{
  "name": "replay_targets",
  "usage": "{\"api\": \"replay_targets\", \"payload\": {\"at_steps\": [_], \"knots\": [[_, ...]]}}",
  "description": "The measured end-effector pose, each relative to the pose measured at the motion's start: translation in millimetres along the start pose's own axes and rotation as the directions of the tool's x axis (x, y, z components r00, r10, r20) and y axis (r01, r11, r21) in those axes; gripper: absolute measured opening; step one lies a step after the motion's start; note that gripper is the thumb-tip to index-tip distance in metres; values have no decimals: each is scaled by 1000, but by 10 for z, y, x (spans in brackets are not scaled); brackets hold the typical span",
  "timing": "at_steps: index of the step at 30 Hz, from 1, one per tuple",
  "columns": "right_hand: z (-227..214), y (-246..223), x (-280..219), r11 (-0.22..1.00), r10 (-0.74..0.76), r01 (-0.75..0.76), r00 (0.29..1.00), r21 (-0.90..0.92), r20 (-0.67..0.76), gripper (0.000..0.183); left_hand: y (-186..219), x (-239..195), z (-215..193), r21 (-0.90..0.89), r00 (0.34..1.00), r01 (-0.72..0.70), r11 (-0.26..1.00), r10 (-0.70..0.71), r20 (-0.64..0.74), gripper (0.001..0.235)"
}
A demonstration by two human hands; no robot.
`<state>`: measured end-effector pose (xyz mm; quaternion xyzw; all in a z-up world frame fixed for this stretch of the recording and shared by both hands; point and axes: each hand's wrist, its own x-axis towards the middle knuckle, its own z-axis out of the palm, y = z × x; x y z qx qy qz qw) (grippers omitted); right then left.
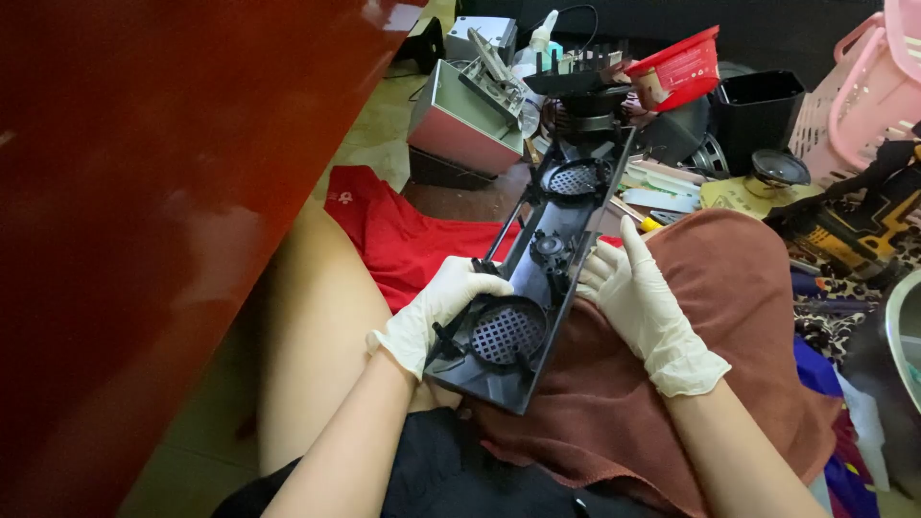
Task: The person sits on the floor and cleans a black electronic component with circular grilles using a small yellow sponge. They wipe the surface and edges of the component while holding it on their lap.
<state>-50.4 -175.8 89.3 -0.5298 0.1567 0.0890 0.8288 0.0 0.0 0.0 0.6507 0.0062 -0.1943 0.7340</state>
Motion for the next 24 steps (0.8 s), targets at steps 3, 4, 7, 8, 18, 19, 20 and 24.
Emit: {"api": "replay_targets", "payload": {"at_steps": [3,4,7,8,18,19,20,24], "knots": [[14,-8,-23,1000,4,-4,1000,-9,8,86,-38,18,-11,-46,1000,10,999,-11,-22,32],[25,-11,-36,1000,4,-4,1000,-10,9,86,-47,26,-19,-46,1000,10,999,-11,-23,32],[44,-22,-55,1000,1,-1,1000,-20,6,85,-21,10,-18,-40,1000,1,999,-2,-17,30],[36,-21,-47,1000,4,-3,1000,-19,8,84,13,-24,-4,-40,1000,5,999,-6,-23,31],[56,-20,-85,999,-31,31,999,-29,13,82,-43,51,-28,-11,1000,-15,1000,15,24,31],[47,-22,-83,999,-31,32,999,-29,13,82,-35,53,-15,-11,1000,-16,1000,16,25,31],[39,-24,-81,999,-36,36,999,-19,9,82,-29,53,-2,13,999,-21,1000,20,44,31],[16,-13,-40,999,-35,35,999,12,-6,80,66,-54,64,52,996,-32,998,28,85,33]]}}
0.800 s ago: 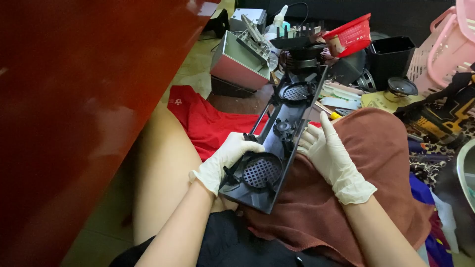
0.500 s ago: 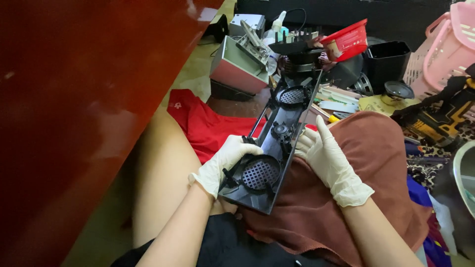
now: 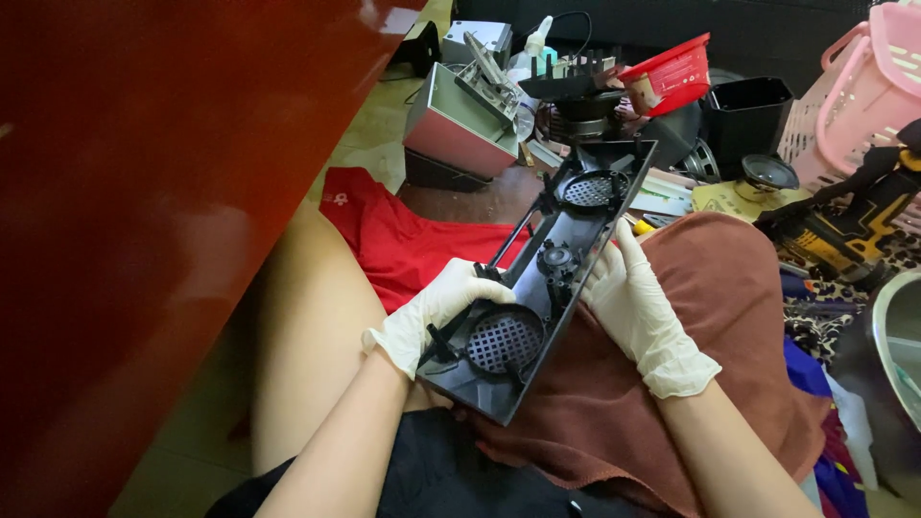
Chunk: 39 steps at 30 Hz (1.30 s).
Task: The person sits on the floor and cleans a black electronic component with circular grilles using a small yellow sponge. They wipe the surface and edges of the component while holding it on their lap.
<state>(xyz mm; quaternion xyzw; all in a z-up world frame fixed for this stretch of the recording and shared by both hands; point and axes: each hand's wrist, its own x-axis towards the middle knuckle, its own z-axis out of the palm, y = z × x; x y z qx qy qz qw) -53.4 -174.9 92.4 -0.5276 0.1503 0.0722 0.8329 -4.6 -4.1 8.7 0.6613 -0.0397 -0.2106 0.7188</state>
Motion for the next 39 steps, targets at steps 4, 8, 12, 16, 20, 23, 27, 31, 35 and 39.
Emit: {"api": "replay_targets", "payload": {"at_steps": [4,8,12,16,20,23,27,31,35,39], "knots": [[-68,42,78,1000,-2,2,1000,31,5,83,-93,61,-47,-35,1000,19,999,-20,-4,31],[-135,91,170,999,35,-36,999,38,22,83,-65,69,-59,-59,1000,5,998,-6,-17,31],[-39,58,57,997,58,-60,998,54,34,85,-70,81,-66,-78,999,4,997,-6,-38,32],[-10,59,45,998,44,-46,998,50,36,86,-63,78,-64,-97,999,21,995,-25,-38,31],[-10,62,30,998,26,-28,999,59,42,85,-87,93,-73,-81,999,22,996,-25,-36,32],[12,52,0,997,14,-17,999,73,35,83,-79,86,-64,-60,999,22,998,-24,-28,31],[29,42,-17,995,-12,10,1000,100,16,80,-44,38,-51,-33,1000,19,999,-19,-19,31],[-36,74,68,994,-19,18,1000,112,9,79,-59,48,-52,-8,1000,25,1000,-25,-1,31],[-85,92,130,992,-2,0,1000,124,12,78,-85,84,-71,-14,1000,21,1000,-21,-5,30],[-85,103,180,989,43,-45,999,142,18,79,-43,53,-76,-24,1000,21,999,-22,-19,30]]}}
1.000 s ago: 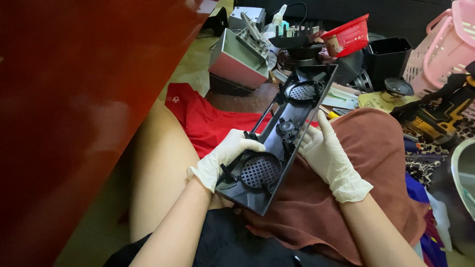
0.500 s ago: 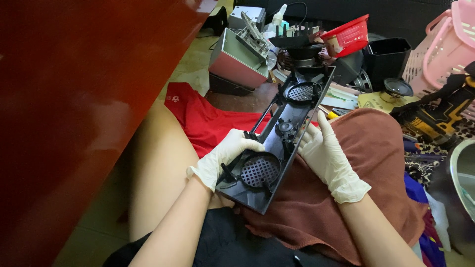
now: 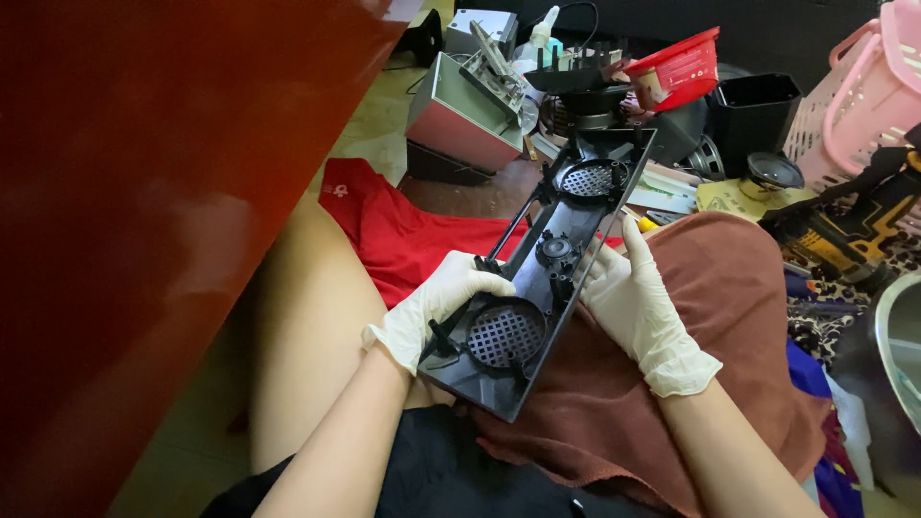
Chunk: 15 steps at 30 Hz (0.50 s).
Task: The person sits on the floor and cleans a black electronic component with circular grilles using a small yellow sponge. They wipe the surface and edges of the component while holding it on their lap.
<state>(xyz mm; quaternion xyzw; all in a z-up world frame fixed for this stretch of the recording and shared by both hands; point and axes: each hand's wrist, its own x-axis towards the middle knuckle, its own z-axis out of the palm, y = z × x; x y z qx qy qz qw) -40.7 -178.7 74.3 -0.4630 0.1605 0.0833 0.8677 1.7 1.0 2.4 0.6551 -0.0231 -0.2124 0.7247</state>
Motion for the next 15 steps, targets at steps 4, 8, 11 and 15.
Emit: {"api": "replay_targets", "payload": {"at_steps": [4,8,11,15], "knots": [[-32,33,24,1000,-12,12,1000,0,-8,77,41,-20,-4,-8,1000,5,1000,-5,-3,30],[109,16,-110,998,-39,39,999,53,-6,70,-22,38,-22,20,1000,-14,1000,14,12,29],[181,-9,-181,991,-64,66,998,115,-17,61,11,31,23,77,1000,8,997,-9,15,27],[86,-13,-39,986,-55,59,998,158,-31,40,-13,61,63,182,999,32,983,-32,0,23]]}}
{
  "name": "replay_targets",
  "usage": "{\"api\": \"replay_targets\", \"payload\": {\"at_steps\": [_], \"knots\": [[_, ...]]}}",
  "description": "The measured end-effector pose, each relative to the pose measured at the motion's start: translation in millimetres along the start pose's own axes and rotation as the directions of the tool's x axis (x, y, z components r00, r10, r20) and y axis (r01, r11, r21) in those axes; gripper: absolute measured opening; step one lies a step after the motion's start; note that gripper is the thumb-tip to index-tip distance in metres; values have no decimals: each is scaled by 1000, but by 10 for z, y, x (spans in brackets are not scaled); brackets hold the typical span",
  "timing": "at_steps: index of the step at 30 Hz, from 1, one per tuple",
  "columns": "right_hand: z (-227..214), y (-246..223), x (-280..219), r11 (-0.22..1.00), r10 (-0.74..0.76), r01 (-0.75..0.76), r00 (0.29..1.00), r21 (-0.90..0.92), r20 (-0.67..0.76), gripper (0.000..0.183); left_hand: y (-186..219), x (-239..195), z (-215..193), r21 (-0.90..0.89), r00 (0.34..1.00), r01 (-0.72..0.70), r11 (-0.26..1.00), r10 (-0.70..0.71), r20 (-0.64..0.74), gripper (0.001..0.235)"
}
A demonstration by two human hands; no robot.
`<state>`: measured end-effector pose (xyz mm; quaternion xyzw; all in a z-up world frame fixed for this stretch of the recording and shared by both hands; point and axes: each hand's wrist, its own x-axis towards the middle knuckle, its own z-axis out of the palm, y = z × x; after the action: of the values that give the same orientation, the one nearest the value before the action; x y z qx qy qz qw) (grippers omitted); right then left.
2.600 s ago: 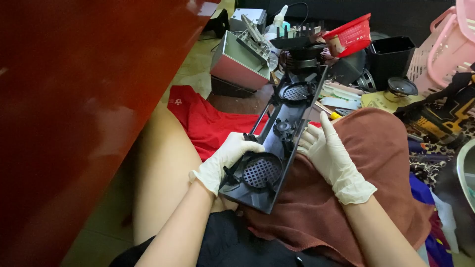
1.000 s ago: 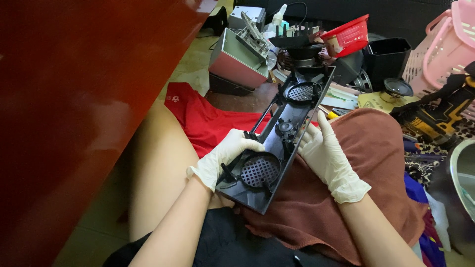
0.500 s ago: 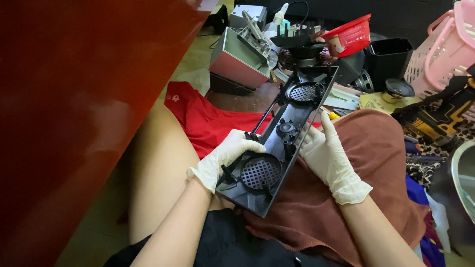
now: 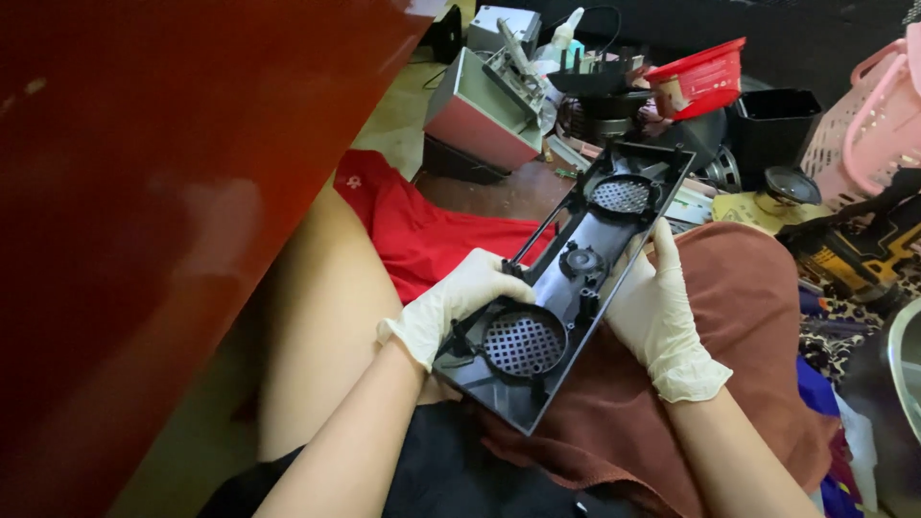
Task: The person sits on the floor and cleans a black electronic component with circular grilles using a small yellow sponge. They wipe the surface and edges of the component while holding it on their lap.
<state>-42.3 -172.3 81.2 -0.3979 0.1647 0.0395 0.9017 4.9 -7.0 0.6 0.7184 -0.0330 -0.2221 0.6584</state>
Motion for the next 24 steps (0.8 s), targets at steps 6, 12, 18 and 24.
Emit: {"api": "replay_targets", "payload": {"at_steps": [6,12,18,24], "knots": [[-446,4,352,999,47,-49,989,-13,-138,50,243,153,121,113,999,-24,993,27,-25,18],[-64,-73,35,997,53,-38,975,74,-217,50,279,209,204,16,997,48,999,-49,63,20],[-214,-270,253,996,-55,36,962,-77,-268,45,530,213,229,-167,981,79,983,-46,190,21],[-467,-410,446,995,-92,78,953,-61,-288,35,603,883,279,244,948,-51,968,-29,316,25]]}}
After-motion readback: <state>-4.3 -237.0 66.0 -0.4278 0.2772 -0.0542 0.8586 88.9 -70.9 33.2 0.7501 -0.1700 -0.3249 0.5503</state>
